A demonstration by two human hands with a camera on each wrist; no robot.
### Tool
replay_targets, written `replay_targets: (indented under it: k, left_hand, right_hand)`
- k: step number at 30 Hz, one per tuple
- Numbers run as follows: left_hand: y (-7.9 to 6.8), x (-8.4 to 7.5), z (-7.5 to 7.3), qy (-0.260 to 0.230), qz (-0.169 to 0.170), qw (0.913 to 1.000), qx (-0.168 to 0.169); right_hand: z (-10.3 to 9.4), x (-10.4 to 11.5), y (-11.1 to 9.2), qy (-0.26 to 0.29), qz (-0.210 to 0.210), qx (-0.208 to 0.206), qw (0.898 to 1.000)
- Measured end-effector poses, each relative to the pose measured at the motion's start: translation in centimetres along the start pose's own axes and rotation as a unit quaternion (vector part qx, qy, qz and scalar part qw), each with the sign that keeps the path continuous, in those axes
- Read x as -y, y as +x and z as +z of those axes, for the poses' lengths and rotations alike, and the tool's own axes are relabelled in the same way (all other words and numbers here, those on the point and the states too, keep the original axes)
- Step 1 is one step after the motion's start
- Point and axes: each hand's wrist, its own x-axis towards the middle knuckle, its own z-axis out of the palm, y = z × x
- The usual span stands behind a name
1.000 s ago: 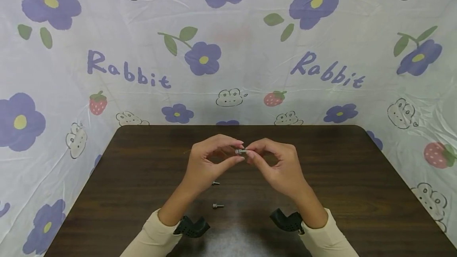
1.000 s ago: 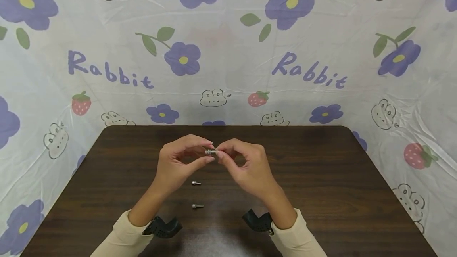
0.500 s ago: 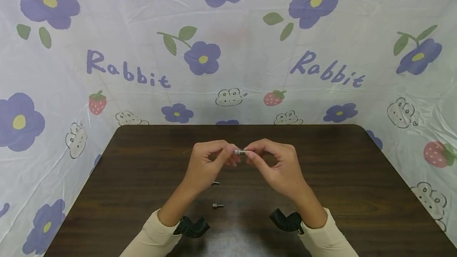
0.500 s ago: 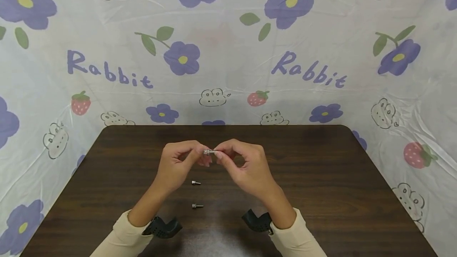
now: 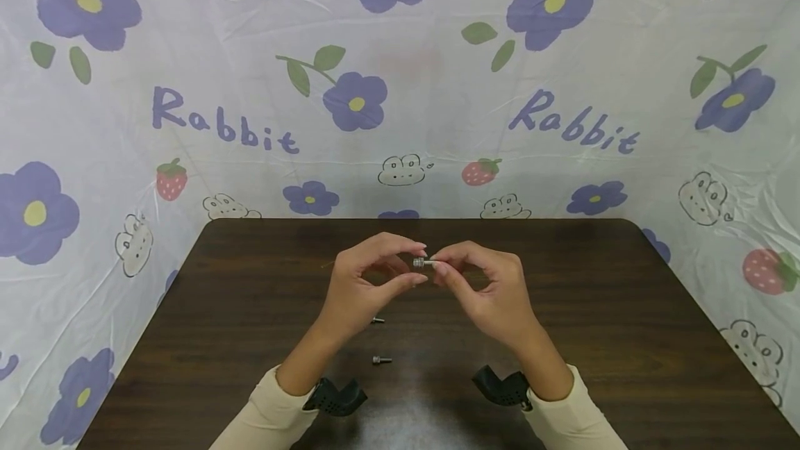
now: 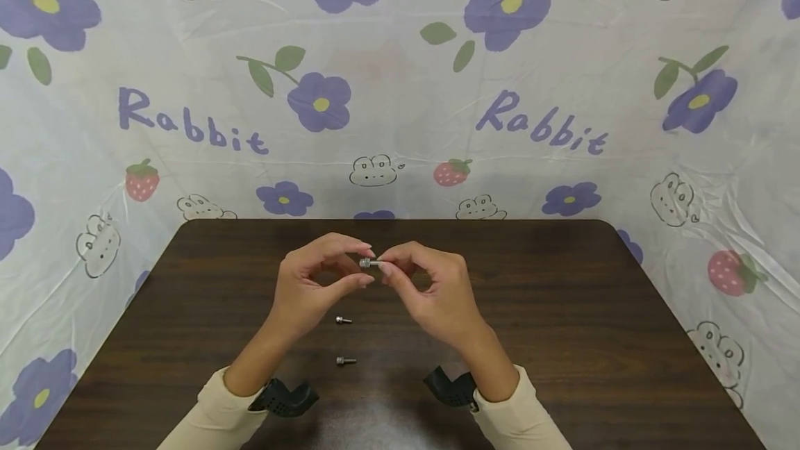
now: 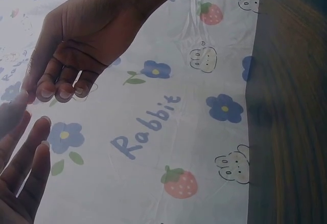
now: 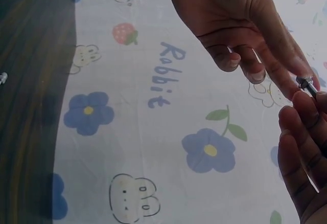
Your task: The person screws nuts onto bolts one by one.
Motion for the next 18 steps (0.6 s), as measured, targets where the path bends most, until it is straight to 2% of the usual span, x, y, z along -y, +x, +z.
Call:
replay_targets:
  k: [3,7,11,15,18]
  left_hand:
    - [-0.05,0.00,0.12,-0.007,0.011,0.9999,0.002]
    - [-0.14,0.04,0.20,-0.005,0.003,1.0000,-0.001]
    - [-0.29,0.11,0.18,0.000,-0.026,0.9997,0.000]
    - [-0.40,0.16,0.20,-0.025,-0.070,0.9972,0.004]
    - [-0.41,0.11,0.19,-0.040,-0.086,0.9955,0.005]
  right_hand:
    - [-0.01,-0.03,-0.06,0.004,-0.005,-0.001,1.000]
    - [0.01,-0.04,-0.04,0.007,-0.016,-0.002,1.000]
    - [0.02,0.02,0.00,0.006,-0.016,0.000,1.000]
    - [0.03,0.01,0.00,0.004,-0.014,-0.001,1.000]
    - [0.01,-0.05,0.03,0.004,-0.018,-0.005,1.000]
